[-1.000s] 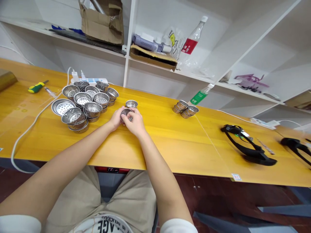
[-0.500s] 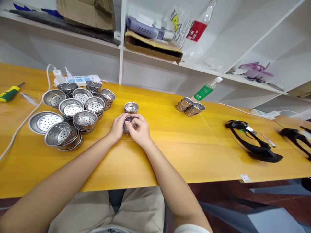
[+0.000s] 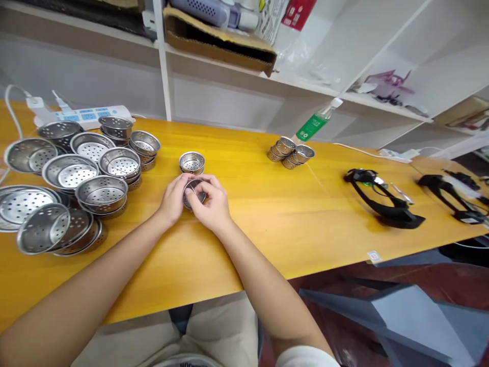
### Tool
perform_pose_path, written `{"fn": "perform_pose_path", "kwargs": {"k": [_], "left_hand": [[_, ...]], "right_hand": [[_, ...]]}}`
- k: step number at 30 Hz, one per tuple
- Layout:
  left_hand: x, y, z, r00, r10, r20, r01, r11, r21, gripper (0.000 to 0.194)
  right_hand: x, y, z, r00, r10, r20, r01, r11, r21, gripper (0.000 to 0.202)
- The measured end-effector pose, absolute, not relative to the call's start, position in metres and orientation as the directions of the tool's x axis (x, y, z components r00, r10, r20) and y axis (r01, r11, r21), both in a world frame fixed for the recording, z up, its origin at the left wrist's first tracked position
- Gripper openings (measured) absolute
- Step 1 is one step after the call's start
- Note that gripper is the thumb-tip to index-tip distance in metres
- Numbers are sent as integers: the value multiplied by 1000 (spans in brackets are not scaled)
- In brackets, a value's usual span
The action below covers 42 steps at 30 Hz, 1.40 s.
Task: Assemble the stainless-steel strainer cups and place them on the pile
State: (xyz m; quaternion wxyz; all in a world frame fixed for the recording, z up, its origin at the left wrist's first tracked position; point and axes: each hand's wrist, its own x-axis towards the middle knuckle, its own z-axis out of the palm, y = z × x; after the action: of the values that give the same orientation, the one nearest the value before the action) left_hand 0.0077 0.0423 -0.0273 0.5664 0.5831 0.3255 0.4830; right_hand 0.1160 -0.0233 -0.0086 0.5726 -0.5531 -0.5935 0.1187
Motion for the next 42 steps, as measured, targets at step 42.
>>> {"fn": "perform_pose_path", "kwargs": {"k": [42], "left_hand": [[-15,50,-21,559,823,-101,-133,208,969,62]], "right_hand": [[133,-6,-23,168,864,474,577,304,-758,21]]}}
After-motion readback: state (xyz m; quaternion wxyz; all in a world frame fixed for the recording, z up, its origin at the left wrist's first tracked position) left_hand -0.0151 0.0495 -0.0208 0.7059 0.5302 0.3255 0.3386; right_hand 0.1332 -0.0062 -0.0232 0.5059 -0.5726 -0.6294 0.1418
